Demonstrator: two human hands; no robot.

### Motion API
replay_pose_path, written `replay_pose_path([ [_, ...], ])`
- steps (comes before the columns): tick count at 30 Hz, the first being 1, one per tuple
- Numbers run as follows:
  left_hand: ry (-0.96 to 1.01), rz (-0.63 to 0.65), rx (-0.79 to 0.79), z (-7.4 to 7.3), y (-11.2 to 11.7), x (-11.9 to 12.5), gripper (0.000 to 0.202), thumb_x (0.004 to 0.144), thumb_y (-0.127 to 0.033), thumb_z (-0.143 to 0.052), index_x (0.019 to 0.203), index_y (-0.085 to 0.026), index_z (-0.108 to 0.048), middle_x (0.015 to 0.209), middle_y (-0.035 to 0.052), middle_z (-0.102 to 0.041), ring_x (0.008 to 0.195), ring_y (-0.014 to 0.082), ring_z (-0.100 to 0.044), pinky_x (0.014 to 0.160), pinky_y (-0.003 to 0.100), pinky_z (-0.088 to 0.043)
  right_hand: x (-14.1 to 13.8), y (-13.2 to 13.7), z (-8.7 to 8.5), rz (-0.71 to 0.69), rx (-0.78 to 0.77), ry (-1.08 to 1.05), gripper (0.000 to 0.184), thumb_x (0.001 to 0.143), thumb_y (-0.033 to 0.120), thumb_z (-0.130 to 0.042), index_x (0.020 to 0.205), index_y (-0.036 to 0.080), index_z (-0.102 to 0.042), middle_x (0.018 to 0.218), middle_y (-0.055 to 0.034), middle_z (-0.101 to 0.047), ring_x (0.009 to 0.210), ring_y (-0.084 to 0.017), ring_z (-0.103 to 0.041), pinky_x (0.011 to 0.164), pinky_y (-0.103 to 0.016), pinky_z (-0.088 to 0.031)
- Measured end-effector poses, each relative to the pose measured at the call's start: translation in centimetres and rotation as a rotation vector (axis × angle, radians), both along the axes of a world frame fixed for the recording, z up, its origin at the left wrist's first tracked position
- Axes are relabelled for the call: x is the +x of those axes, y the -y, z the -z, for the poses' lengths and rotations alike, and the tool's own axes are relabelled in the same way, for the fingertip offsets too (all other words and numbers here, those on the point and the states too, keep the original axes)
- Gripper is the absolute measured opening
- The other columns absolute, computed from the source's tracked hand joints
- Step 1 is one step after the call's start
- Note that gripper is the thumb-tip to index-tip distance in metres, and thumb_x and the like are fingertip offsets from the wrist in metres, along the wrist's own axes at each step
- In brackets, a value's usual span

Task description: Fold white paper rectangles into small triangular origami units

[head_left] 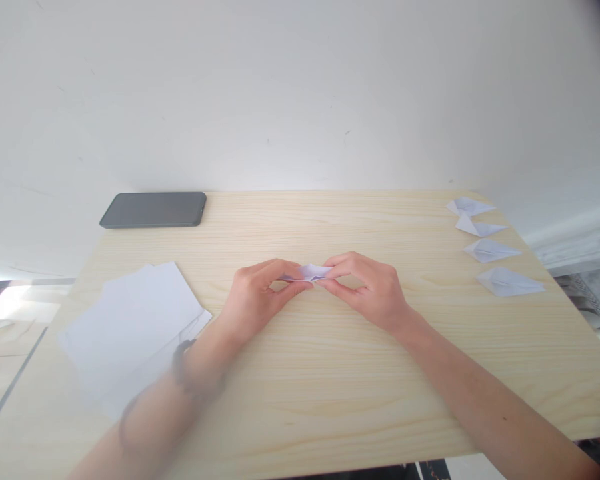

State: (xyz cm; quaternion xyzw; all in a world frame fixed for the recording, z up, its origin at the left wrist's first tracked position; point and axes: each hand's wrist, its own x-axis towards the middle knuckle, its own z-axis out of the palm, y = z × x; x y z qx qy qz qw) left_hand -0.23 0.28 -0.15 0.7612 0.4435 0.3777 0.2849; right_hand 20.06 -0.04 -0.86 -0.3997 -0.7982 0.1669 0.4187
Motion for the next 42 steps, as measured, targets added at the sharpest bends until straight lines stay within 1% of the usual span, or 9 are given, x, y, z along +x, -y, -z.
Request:
replay_pose_path([
  [7,0.032,-0.029,-0.12,-0.33,0.2,0.14,0.015,0.077,-0.031,-0.064,0.072,-0.018,-0.061,0.084,0.0031,-0.069,0.076,0.0154,-0.065,0.053,0.019,-0.052,0.4,-0.03,-0.21,0.013,-0.19,-0.011,0.014,0.078,0.033,-0.063,0.076,0.022,-0.056,0.08,0.0004,-0.068,0.068,-0.013,-0.063,0.061,-0.024,-0.052],
  [12,0.111,0.04,-0.235,-0.27,0.12,0.23,0.019,0.078,-0.031,-0.063,0.069,-0.017,-0.054,0.091,0.0041,-0.068,0.073,0.0139,-0.065,0.066,0.025,-0.054,0.41,-0.04,-0.23,0.023,-0.196,-0.011,0.015,0.075,0.032,-0.066,0.074,0.022,-0.056,0.074,0.0017,-0.068,0.064,-0.012,-0.063,0.058,-0.023,-0.052],
  [16,0.166,0.067,-0.268,-0.24,0.19,0.25,0.017,0.078,-0.028,-0.063,0.069,-0.017,-0.053,0.097,0.0047,-0.068,0.079,0.0143,-0.064,0.067,0.024,-0.053,0.25,0.01,-0.32,0.013,-0.173,-0.052,0.016,0.073,0.03,-0.069,0.071,0.021,-0.056,0.073,0.0008,-0.067,0.066,-0.012,-0.063,0.057,-0.022,-0.051],
  [22,0.248,0.015,-0.338,-0.17,0.22,0.29,0.018,0.075,-0.03,-0.066,0.068,-0.017,-0.055,0.09,0.0051,-0.07,0.081,0.0181,-0.066,0.071,0.03,-0.052,0.03,0.13,-0.43,0.061,-0.246,-0.144,0.018,0.07,0.032,-0.071,0.068,0.02,-0.058,0.069,0.0003,-0.067,0.065,-0.014,-0.065,0.052,-0.022,-0.052],
  [27,0.283,-0.028,-0.455,-0.15,0.03,0.19,0.021,0.071,-0.033,-0.071,0.067,-0.016,-0.059,0.073,0.0033,-0.071,0.068,0.0173,-0.067,0.06,0.026,-0.052,-0.1,-0.03,-0.33,0.096,-0.35,-0.205,0.02,0.068,0.033,-0.073,0.068,0.019,-0.058,0.066,0.0013,-0.065,0.061,-0.013,-0.065,0.055,-0.023,-0.053],
  [34,0.373,0.041,-0.613,-0.06,-0.65,-0.22,0.031,0.079,-0.036,-0.063,0.105,-0.019,-0.059,0.077,0.0026,-0.072,0.071,0.0176,-0.07,0.065,0.025,-0.054,-0.15,-0.19,-0.28,0.037,-0.591,-0.413,0.015,0.076,0.03,-0.065,0.079,0.02,-0.055,0.071,0.0029,-0.062,0.065,-0.014,-0.068,0.059,-0.023,-0.056],
  [37,0.356,0.059,-0.585,0.04,-0.69,-0.26,0.035,0.083,-0.035,-0.058,0.115,-0.021,-0.053,0.074,0.0014,-0.071,0.071,0.0171,-0.069,0.063,0.024,-0.053,-0.15,-0.28,-0.46,0.005,-0.621,-0.432,0.011,0.079,0.028,-0.062,0.082,0.019,-0.056,0.075,0.0025,-0.062,0.062,-0.011,-0.067,0.059,-0.022,-0.055],
  [40,0.224,0.038,-0.398,0.1,-0.6,-0.18,0.019,0.085,-0.032,-0.055,0.098,-0.019,-0.06,0.077,0.0021,-0.068,0.07,0.0145,-0.065,0.061,0.023,-0.05,-0.06,-0.39,-0.59,0.013,-0.655,-0.421,0.011,0.079,0.028,-0.062,0.081,0.019,-0.058,0.073,0.0022,-0.063,0.059,-0.011,-0.066,0.058,-0.021,-0.054],
  [42,0.105,0.054,-0.212,0.05,-0.54,-0.17,0.014,0.086,-0.028,-0.054,0.089,-0.018,-0.063,0.088,0.0041,-0.066,0.078,0.0145,-0.062,0.067,0.024,-0.05,0.02,-0.45,-0.63,0.036,-0.678,-0.417,0.012,0.078,0.029,-0.063,0.081,0.018,-0.058,0.073,0.0019,-0.063,0.058,-0.011,-0.066,0.057,-0.021,-0.054],
])
